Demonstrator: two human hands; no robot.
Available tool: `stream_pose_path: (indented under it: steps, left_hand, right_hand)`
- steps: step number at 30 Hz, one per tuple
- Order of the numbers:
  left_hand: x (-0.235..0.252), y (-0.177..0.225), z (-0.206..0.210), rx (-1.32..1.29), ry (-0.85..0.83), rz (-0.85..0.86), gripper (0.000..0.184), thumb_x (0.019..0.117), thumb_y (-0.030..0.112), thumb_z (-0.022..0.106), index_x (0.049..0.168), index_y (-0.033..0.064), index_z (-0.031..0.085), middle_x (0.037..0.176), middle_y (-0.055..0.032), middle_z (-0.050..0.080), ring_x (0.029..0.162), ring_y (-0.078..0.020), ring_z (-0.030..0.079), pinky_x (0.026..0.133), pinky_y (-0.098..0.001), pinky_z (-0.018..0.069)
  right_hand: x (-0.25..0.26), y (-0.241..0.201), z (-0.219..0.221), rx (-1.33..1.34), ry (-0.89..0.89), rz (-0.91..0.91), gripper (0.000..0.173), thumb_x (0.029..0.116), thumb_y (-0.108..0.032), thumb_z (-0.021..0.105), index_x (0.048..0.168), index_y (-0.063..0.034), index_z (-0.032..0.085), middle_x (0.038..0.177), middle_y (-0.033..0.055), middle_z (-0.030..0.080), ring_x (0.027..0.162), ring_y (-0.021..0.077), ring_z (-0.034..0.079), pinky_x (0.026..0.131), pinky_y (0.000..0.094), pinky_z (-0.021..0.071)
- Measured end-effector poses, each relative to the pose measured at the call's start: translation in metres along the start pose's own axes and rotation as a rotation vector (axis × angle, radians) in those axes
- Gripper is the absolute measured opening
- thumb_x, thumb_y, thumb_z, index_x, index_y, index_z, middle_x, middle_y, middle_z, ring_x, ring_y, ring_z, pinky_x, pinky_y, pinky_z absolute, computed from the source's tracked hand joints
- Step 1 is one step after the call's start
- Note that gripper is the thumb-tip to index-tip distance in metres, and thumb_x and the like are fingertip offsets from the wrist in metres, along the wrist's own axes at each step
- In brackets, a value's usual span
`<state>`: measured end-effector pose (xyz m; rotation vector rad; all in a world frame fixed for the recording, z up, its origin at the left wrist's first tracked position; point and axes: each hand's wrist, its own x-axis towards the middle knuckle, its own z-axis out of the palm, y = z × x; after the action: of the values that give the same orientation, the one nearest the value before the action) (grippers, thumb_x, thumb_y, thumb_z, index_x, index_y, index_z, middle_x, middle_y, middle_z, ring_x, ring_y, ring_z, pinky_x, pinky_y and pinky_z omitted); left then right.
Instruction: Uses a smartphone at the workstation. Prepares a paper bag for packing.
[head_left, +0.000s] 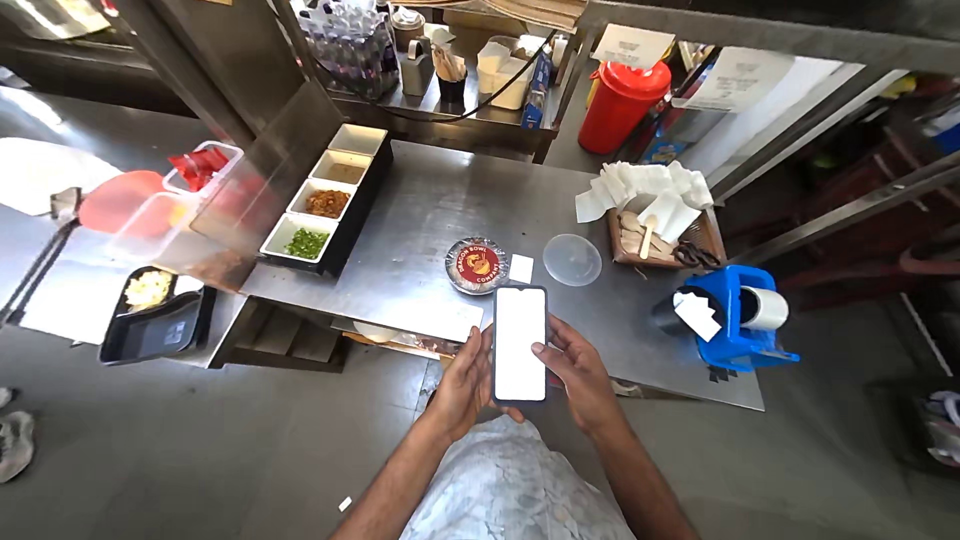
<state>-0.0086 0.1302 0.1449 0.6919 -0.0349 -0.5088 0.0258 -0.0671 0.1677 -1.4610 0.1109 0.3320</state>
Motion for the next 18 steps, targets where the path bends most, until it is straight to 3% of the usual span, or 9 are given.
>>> stream_pose_path:
  steps: [7,13,18]
  left_hand:
    - [-0.0025,-0.0040,-0.0006,-0.012,0.002,0.002,0.074,0.1032,0.067,0.026,0.161,0.0211,0.025,0.143,-0.0224,0.055,0.113,-0.0402,0.066,0.074,-0.0528,0.0620]
    - [-0.0047,-0.0061,-0.0008,-0.008,-0.003,0.004,0.072,0.1042,0.066,0.025,0.162,0.0220,0.024,0.144,-0.0218,0.054,0.115,-0.0395,0.065,0.075,-0.0529,0.0617]
    - [-0.0069,-0.0063,0.0004,-0.002,0.004,0.011,0.073,0.1040,0.066,0.025,0.162,0.0217,0.025,0.144,-0.0215,0.054,0.115,-0.0398,0.066,0.074,-0.0530,0.0620]
  right_hand:
    - [-0.0026,0.0034,-0.0007,0.000,0.007,0.006,0.051,0.0950,-0.013,0.068,0.145,-0.0127,0.058,0.119,0.0129,0.071,0.098,0.0238,0.071,0.079,0.0358,0.0608]
    - [-0.0040,0.0035,-0.0010,0.002,0.007,0.000,0.050,0.0953,-0.015,0.068,0.144,-0.0123,0.059,0.117,0.0137,0.071,0.093,0.0227,0.070,0.073,0.0334,0.0597]
    - [-0.0052,0.0032,0.0000,0.004,-0.004,0.002,0.049,0.0960,-0.014,0.068,0.144,-0.0124,0.059,0.119,0.0136,0.071,0.095,0.0234,0.071,0.076,0.0342,0.0603]
